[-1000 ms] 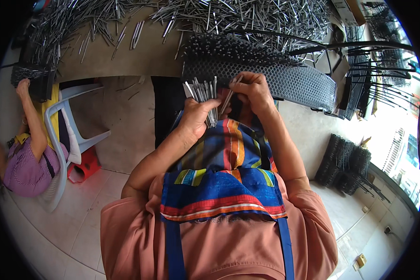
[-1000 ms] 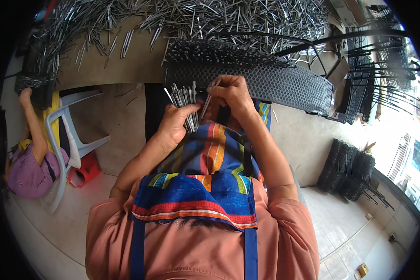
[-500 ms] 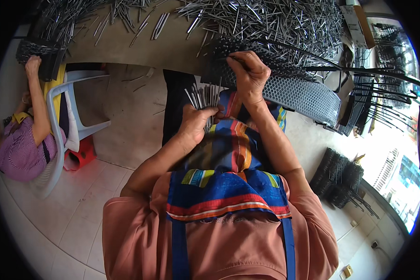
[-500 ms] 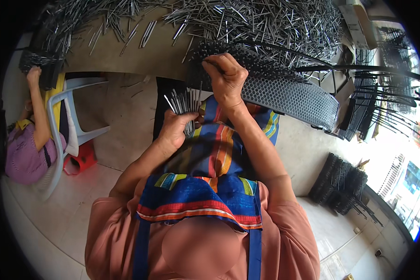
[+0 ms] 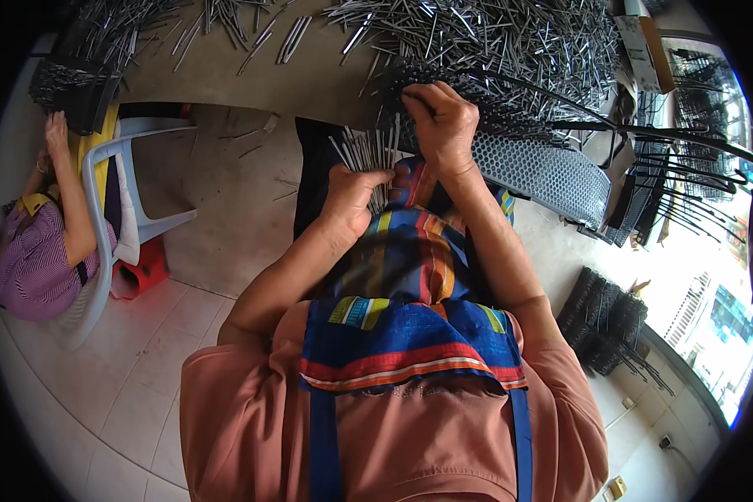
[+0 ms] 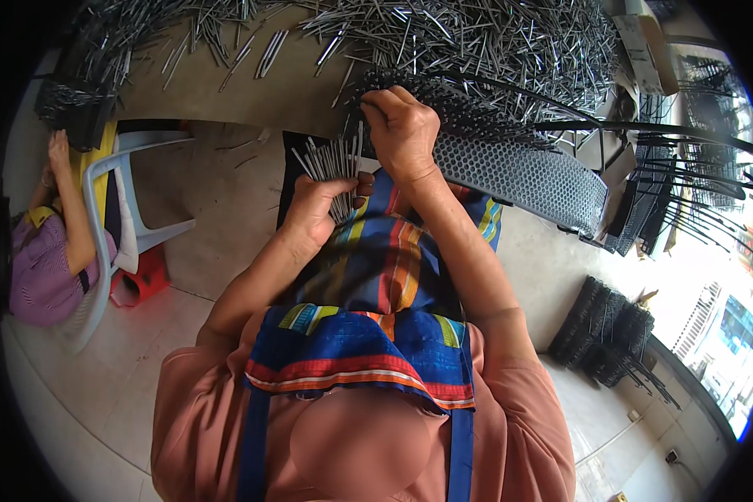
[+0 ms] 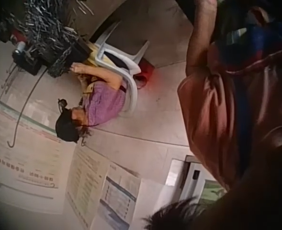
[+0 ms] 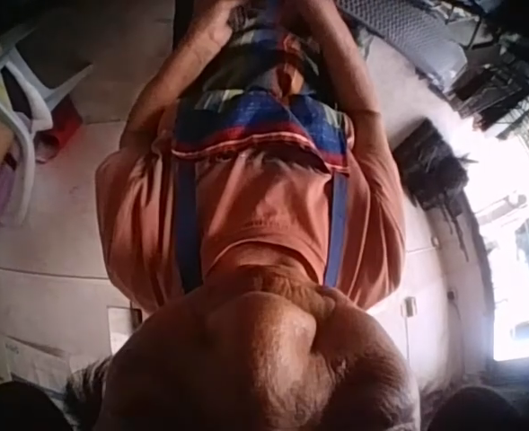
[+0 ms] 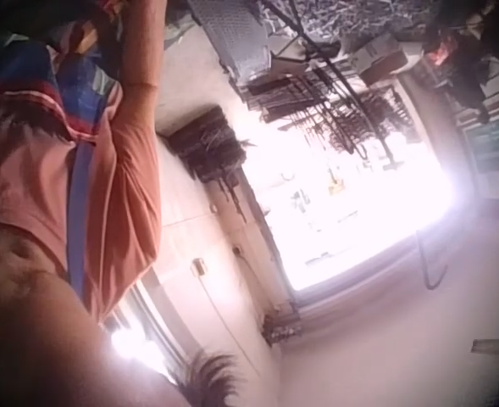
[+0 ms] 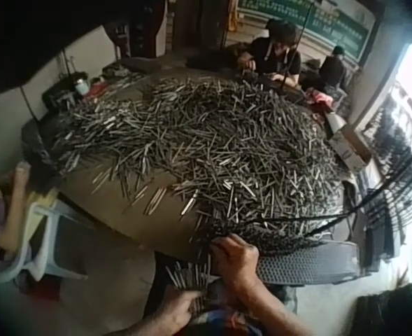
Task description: Sorting and bundling small metal rods on a workbench and organizing them into a mesh container.
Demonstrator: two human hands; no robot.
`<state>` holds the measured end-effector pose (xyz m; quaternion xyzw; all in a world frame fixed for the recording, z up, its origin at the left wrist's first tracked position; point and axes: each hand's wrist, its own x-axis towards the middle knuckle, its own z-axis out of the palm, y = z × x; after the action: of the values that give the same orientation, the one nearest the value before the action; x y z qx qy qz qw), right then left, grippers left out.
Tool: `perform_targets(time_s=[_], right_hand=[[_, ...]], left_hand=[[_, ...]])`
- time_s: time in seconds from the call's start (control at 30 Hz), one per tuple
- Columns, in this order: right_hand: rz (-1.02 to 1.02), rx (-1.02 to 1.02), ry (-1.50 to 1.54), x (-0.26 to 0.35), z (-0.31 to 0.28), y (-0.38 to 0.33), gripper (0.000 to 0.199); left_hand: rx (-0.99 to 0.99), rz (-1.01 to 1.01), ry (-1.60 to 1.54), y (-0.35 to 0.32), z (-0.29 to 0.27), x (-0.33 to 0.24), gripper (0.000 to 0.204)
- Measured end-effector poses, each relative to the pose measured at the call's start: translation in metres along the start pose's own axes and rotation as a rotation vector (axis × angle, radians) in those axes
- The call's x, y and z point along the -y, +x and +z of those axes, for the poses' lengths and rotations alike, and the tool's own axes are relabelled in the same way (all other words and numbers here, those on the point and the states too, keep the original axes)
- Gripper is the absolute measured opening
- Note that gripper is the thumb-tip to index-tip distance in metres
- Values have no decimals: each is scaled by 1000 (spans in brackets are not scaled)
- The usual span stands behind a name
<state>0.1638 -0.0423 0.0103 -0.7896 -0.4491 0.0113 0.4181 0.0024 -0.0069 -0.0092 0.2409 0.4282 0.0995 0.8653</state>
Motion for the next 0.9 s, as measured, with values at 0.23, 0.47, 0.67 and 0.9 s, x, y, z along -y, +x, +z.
perform_targets(time_s=[0.23, 0.47, 0.67, 0.9], right_hand=[[514, 452, 308, -11, -19, -14, 18], [614, 64, 692, -3, -29, -12, 6], [364, -260, 656, -9, -17, -8, 6], [302, -225, 573, -12, -17, -6, 10]], left_hand=[[107, 4, -27, -5, 10, -8, 23], [15, -30, -99, 1, 7, 1, 18], [-14, 6, -8, 6, 6, 7, 19], [-32, -19, 33, 4, 10, 2, 17]])
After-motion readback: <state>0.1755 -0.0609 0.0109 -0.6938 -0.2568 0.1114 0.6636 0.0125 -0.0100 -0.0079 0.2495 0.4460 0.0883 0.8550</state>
